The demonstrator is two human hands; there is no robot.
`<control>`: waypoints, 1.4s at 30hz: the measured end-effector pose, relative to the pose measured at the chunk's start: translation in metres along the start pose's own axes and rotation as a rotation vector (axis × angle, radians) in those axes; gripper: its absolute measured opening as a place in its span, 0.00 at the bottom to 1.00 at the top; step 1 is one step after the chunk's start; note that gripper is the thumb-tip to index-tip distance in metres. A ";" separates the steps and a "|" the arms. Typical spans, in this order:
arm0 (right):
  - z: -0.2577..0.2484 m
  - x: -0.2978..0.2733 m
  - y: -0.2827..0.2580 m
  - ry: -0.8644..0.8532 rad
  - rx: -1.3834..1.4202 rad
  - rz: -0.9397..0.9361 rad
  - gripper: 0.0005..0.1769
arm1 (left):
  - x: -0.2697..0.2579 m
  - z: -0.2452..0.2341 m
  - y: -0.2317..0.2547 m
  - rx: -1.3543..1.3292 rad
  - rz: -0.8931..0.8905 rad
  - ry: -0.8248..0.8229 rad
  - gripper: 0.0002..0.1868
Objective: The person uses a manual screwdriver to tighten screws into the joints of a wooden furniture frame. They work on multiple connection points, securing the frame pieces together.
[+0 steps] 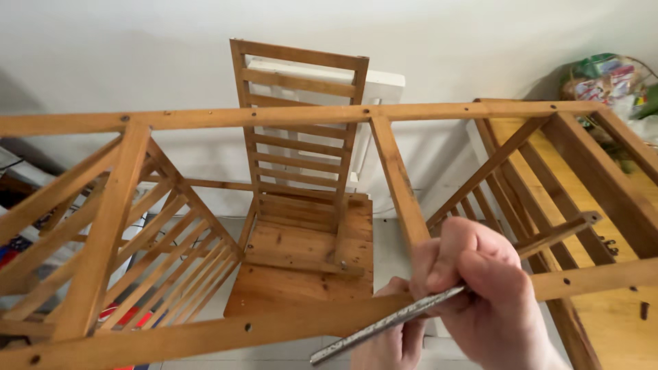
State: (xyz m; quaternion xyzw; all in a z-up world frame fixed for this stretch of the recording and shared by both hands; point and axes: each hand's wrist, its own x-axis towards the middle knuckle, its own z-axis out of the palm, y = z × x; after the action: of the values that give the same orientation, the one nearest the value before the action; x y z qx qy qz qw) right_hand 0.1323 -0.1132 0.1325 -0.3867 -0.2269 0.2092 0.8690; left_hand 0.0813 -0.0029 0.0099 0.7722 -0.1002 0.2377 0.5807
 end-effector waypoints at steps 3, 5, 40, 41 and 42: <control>-0.009 0.009 -0.001 -0.015 -0.011 0.041 0.17 | 0.015 -0.013 0.013 -0.024 -0.061 -0.029 0.05; -0.013 0.016 0.000 -0.024 -0.016 0.046 0.17 | 0.022 -0.026 0.024 -0.181 -0.282 -0.108 0.06; -0.043 0.082 -0.018 -0.373 0.229 0.476 0.18 | 0.054 0.008 -0.015 -0.063 0.073 0.276 0.38; -0.038 0.084 -0.020 -0.347 0.186 0.444 0.19 | 0.056 0.010 -0.015 -0.068 0.072 0.298 0.38; -0.031 0.084 -0.022 -0.324 0.147 0.411 0.20 | 0.057 0.010 -0.014 -0.070 0.070 0.319 0.38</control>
State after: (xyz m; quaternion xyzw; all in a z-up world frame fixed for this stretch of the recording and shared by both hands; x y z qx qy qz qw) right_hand 0.2220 -0.0989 0.1501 -0.3221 -0.2639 0.4563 0.7863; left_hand 0.1395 -0.0012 0.0235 0.6998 -0.0418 0.3741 0.6071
